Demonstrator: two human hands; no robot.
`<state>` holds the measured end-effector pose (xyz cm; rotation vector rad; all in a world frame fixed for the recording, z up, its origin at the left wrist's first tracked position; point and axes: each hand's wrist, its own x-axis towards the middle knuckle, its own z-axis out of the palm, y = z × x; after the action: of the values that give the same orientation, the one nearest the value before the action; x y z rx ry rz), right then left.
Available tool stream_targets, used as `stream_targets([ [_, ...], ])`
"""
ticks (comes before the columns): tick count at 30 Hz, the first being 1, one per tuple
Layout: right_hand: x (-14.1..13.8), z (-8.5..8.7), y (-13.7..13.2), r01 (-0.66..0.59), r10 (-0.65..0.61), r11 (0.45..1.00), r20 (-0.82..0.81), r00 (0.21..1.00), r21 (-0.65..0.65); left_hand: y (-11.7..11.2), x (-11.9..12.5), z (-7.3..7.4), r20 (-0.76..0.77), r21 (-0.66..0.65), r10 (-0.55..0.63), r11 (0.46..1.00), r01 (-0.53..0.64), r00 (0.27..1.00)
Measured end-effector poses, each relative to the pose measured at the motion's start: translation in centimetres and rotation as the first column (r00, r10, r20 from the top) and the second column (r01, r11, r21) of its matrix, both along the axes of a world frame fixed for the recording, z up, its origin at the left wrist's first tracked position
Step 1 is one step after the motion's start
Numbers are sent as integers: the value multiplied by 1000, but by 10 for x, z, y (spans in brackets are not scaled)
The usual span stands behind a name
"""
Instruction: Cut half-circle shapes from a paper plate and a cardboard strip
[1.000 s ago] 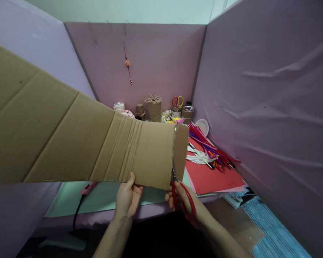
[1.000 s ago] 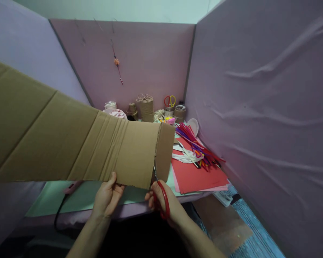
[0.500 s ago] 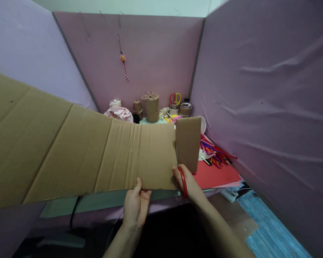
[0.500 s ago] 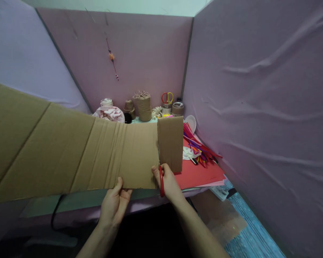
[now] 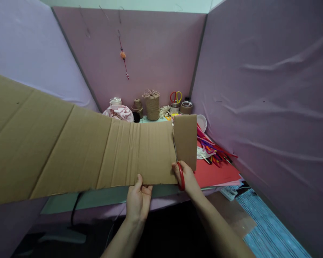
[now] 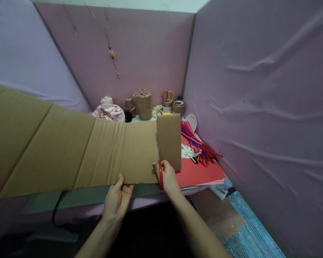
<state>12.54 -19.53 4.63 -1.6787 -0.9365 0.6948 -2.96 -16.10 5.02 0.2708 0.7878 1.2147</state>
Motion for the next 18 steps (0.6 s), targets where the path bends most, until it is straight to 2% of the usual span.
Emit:
stream_targets([
  [7,0,9,-2,-68,68,994,1,998,79,-1,0,-4,-5,-9,-39,999,39,999],
  [18,0,0,10,-91,97,990,-54,994,110,2,2,-5,22,-52,-4,999,5,1000],
])
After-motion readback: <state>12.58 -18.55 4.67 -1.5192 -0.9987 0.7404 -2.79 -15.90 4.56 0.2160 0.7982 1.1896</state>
